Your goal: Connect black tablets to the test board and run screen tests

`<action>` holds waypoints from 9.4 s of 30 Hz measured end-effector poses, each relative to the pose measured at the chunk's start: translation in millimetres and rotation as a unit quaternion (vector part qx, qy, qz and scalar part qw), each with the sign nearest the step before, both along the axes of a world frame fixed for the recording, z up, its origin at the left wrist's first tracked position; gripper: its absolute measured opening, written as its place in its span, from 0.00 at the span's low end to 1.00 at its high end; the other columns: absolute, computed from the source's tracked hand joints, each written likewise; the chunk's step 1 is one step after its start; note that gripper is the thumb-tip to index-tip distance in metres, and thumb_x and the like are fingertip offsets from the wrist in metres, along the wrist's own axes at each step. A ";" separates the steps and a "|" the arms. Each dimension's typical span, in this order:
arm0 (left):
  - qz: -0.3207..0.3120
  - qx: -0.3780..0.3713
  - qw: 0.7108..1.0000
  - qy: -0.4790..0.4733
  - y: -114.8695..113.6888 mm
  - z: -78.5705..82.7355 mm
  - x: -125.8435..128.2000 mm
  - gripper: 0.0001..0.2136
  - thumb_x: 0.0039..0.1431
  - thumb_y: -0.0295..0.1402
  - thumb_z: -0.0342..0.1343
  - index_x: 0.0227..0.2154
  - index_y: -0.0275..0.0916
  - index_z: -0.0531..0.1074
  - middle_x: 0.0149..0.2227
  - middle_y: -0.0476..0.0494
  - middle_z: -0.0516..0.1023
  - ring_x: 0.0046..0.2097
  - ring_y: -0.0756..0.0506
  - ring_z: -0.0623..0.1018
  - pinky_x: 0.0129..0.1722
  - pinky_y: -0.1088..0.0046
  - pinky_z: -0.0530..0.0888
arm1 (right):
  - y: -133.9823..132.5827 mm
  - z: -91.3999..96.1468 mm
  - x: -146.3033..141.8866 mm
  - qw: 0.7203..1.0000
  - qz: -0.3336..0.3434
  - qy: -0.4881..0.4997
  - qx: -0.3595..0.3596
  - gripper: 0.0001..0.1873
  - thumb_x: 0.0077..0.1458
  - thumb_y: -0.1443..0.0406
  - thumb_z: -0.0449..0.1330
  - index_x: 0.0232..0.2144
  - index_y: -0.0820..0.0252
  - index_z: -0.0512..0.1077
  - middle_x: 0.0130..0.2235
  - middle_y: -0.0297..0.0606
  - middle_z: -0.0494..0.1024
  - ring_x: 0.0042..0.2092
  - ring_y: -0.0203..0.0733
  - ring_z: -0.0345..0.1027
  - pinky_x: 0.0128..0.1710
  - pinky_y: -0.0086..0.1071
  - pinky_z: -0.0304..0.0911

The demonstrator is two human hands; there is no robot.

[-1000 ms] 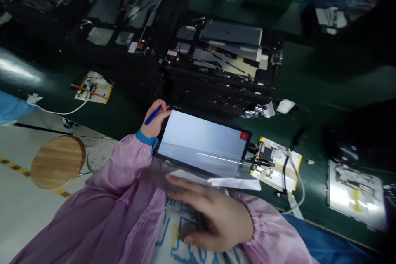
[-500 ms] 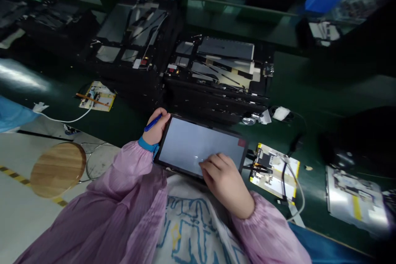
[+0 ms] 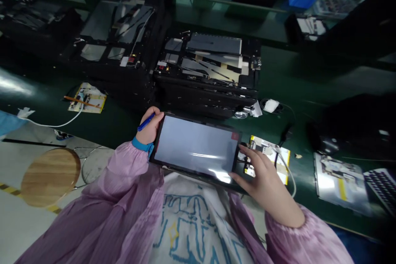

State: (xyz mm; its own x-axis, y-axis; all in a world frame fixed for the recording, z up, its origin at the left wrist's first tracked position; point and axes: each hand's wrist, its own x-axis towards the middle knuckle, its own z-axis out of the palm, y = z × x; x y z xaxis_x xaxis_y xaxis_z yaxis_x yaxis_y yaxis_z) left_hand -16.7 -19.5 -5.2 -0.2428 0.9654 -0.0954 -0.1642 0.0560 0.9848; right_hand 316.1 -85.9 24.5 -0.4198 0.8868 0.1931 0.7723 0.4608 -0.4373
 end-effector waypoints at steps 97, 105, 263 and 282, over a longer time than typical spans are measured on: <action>0.005 0.014 0.998 -0.060 17.2 17.0 7.1 0.12 0.43 0.31 0.60 0.26 0.40 0.60 0.25 0.49 0.74 0.32 0.43 0.77 0.33 0.66 0.74 | 15.0 -1.6 43.8 0.916 -0.178 0.282 -0.224 0.15 0.57 0.51 0.54 0.33 0.56 0.67 0.28 0.35 0.71 0.29 0.38 0.66 0.30 0.32 0.62; 0.018 0.015 1.000 -0.019 20.6 19.4 6.5 0.15 0.39 0.28 0.61 0.23 0.40 0.57 0.25 0.49 0.75 0.32 0.43 0.77 0.33 0.66 0.74 | 37.3 -18.1 36.2 0.916 -0.103 0.217 -0.322 0.22 0.56 0.48 0.51 0.26 0.59 0.71 0.24 0.35 0.71 0.29 0.39 0.64 0.29 0.31 0.58; 0.047 0.073 0.995 0.056 29.3 22.3 20.5 0.22 0.36 0.34 0.69 0.22 0.39 0.56 0.25 0.49 0.79 0.28 0.48 0.76 0.34 0.69 0.73 | -0.4 -4.5 55.6 0.910 -0.196 -0.210 -0.299 0.11 0.52 0.64 0.53 0.28 0.61 0.74 0.30 0.45 0.79 0.32 0.44 0.72 0.27 0.32 0.52; 0.027 0.083 0.993 0.076 28.3 16.2 14.6 0.19 0.43 0.32 0.66 0.23 0.39 0.56 0.27 0.50 0.78 0.29 0.48 0.76 0.32 0.73 0.71 | 27.8 11.5 45.0 0.697 -0.124 0.538 -0.458 0.17 0.45 0.53 0.64 0.27 0.58 0.64 0.20 0.23 0.54 0.19 0.25 0.40 0.18 0.25 0.38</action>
State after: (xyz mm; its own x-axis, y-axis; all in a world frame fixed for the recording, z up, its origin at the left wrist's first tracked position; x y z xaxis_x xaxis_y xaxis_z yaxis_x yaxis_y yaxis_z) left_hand -2.1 8.8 11.0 -0.2942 0.9499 0.1055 -0.0120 -0.1140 0.9934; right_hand 361.0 -58.1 36.0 -0.2803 0.8647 -0.4169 -0.2225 -0.4810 -0.8480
